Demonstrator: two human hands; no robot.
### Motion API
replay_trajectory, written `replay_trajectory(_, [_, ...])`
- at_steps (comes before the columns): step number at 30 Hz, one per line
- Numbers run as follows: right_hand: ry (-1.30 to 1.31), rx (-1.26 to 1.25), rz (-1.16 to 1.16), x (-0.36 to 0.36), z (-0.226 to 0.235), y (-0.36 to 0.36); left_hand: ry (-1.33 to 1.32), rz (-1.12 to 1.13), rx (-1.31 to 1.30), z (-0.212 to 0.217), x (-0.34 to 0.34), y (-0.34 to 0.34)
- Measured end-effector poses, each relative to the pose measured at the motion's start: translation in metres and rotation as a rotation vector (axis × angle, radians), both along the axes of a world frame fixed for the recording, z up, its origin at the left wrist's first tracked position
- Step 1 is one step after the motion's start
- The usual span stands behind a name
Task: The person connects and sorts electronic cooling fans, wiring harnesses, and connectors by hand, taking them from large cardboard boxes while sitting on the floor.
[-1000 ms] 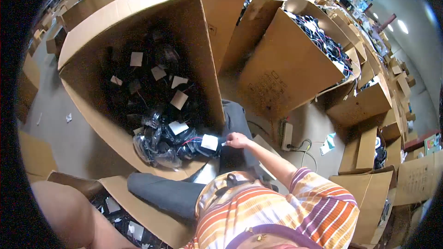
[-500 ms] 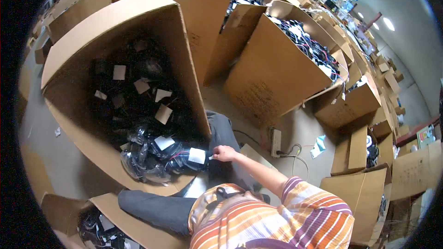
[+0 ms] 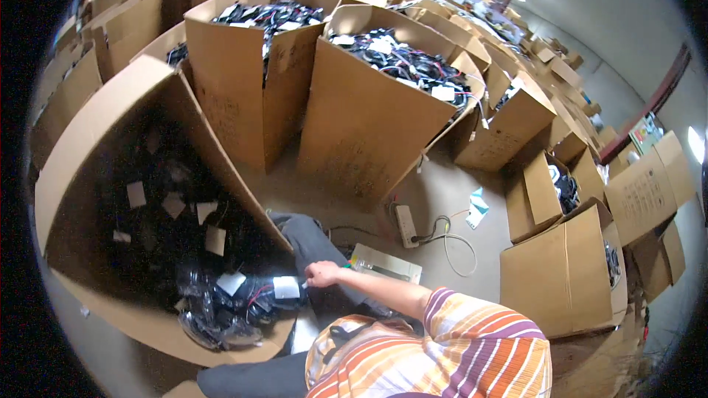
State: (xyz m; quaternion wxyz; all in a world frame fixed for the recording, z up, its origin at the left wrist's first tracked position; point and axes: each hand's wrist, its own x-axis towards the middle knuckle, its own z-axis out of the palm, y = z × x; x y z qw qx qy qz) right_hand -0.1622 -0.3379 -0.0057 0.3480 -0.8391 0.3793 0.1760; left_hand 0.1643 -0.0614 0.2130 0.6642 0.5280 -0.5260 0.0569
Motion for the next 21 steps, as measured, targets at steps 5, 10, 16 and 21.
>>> replay_trajectory(5, [-0.043,-0.006,0.027,-0.003,0.002,0.002,-0.039,0.003,-0.049,0.022,-0.016,-0.049])
replay_trajectory(10, [-0.033,0.027,0.045,0.001,0.003,0.002,0.257,-0.118,0.674,-0.066,-0.056,-0.076])
replay_trajectory(16, [-0.021,0.029,0.045,0.000,0.002,-0.003,0.053,0.048,0.955,-0.190,-0.058,-0.051])
replay_trajectory(21, [0.002,0.061,0.039,0.002,0.000,0.000,-0.374,0.216,1.051,-0.245,-0.031,-0.022])
